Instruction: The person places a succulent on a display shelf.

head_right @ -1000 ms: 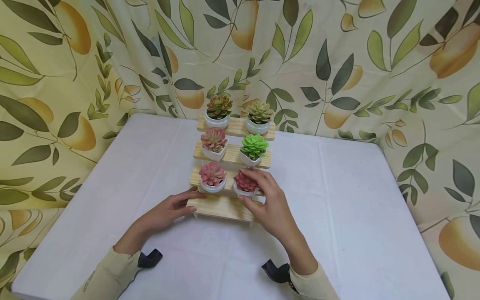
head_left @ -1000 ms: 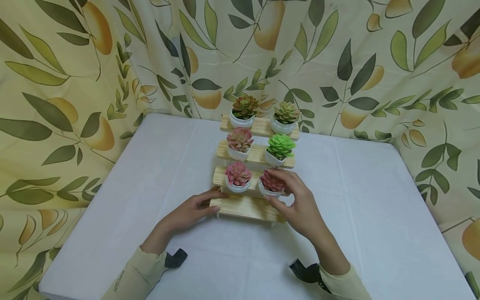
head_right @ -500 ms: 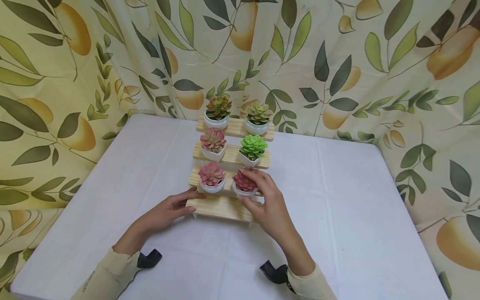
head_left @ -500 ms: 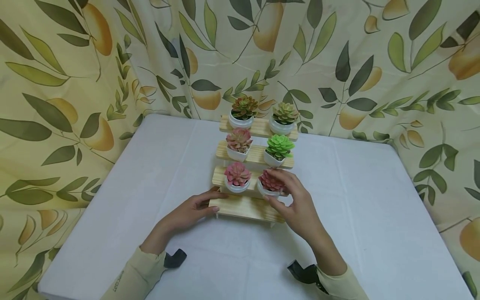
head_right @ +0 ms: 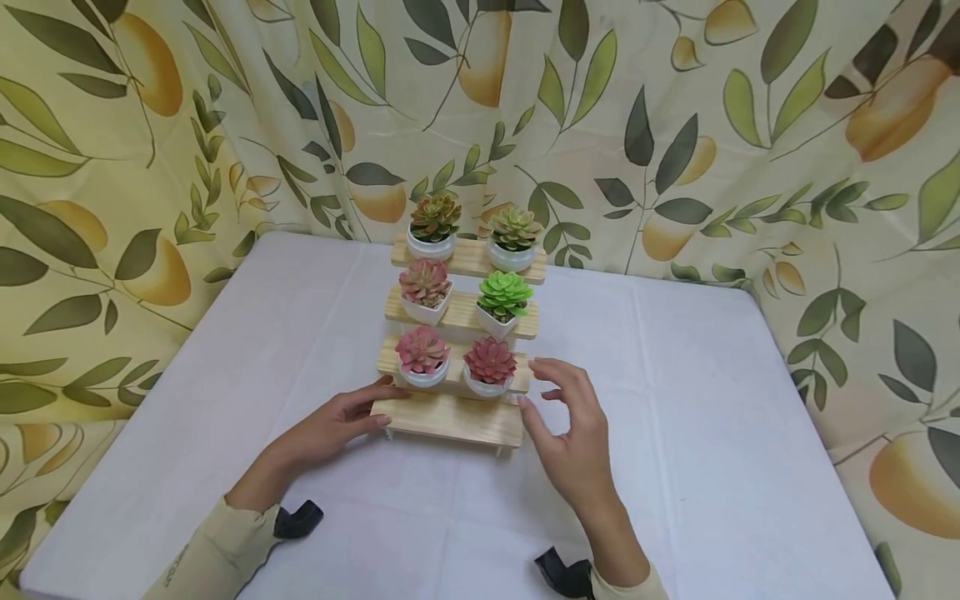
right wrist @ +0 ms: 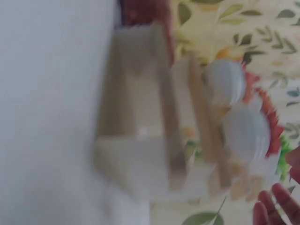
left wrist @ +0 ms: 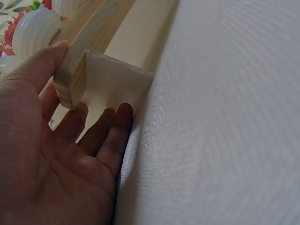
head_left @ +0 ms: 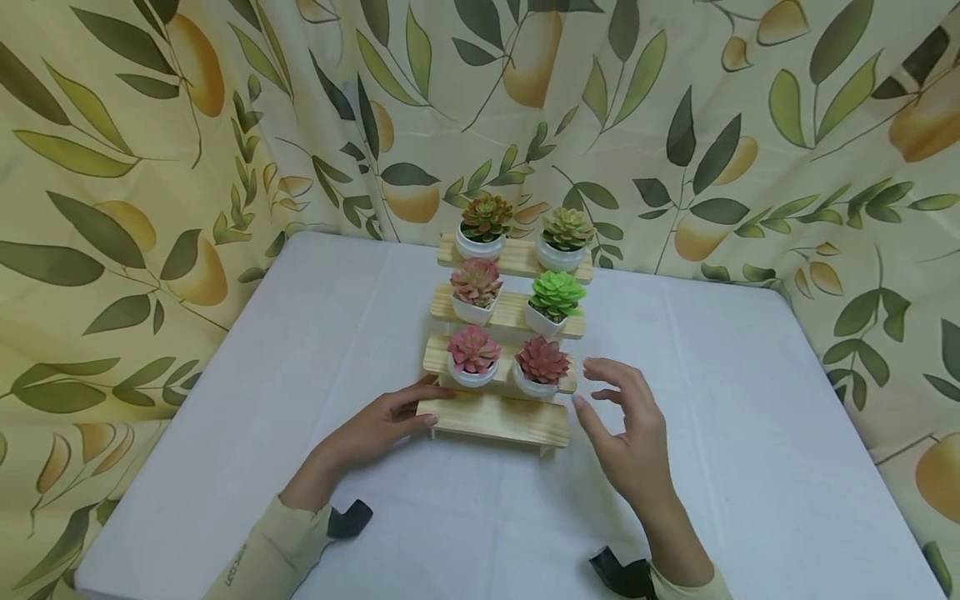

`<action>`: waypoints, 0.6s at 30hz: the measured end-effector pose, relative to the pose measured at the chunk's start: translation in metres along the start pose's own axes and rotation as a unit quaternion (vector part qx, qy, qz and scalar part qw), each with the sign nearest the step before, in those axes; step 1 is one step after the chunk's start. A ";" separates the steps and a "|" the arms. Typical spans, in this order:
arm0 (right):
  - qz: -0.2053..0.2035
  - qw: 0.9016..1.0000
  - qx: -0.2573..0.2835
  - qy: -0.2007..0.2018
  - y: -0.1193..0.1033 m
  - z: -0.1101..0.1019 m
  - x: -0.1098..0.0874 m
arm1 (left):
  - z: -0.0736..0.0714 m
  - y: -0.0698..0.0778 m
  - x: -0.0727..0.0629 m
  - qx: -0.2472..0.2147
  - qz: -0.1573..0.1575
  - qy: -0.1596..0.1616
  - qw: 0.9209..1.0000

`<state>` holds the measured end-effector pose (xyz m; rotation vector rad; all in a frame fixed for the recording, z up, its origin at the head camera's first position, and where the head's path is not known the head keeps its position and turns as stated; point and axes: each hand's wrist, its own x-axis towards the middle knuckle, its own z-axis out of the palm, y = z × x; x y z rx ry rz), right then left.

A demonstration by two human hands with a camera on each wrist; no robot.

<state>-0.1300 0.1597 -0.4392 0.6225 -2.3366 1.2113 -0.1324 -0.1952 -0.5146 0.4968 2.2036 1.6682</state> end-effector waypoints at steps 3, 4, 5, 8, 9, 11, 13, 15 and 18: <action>-0.010 0.998 -0.045 0.049 0.018 -0.005 -0.007 | 0.000 0.000 0.002 0.004 -0.003 0.002 1.000; -0.005 0.996 -0.065 0.056 0.024 -0.007 -0.008 | 0.000 0.000 0.002 0.003 -0.004 0.002 1.000; 0.006 0.995 -0.082 0.058 0.029 -0.009 -0.010 | 0.000 -0.001 0.003 0.005 -0.001 0.001 1.000; 0.053 0.991 -0.114 0.045 0.041 -0.013 -0.014 | -0.001 -0.003 0.005 0.005 0.007 -0.008 1.000; 0.073 0.990 -0.119 0.035 0.043 -0.014 -0.015 | -0.001 -0.004 0.004 0.008 0.011 -0.011 1.000; 0.108 0.986 -0.127 0.014 0.045 -0.016 -0.015 | -0.003 -0.005 0.003 0.007 0.025 -0.014 1.000; 0.136 0.979 -0.149 -0.014 0.045 -0.016 -0.015 | -0.007 -0.006 0.001 0.004 0.034 -0.002 0.999; 0.152 0.972 -0.174 -0.049 0.043 -0.016 -0.013 | -0.013 -0.007 -0.003 0.009 0.045 0.041 0.998; 0.152 0.959 -0.217 -0.101 0.042 -0.012 -0.009 | -0.025 -0.008 -0.011 0.085 0.060 0.154 0.983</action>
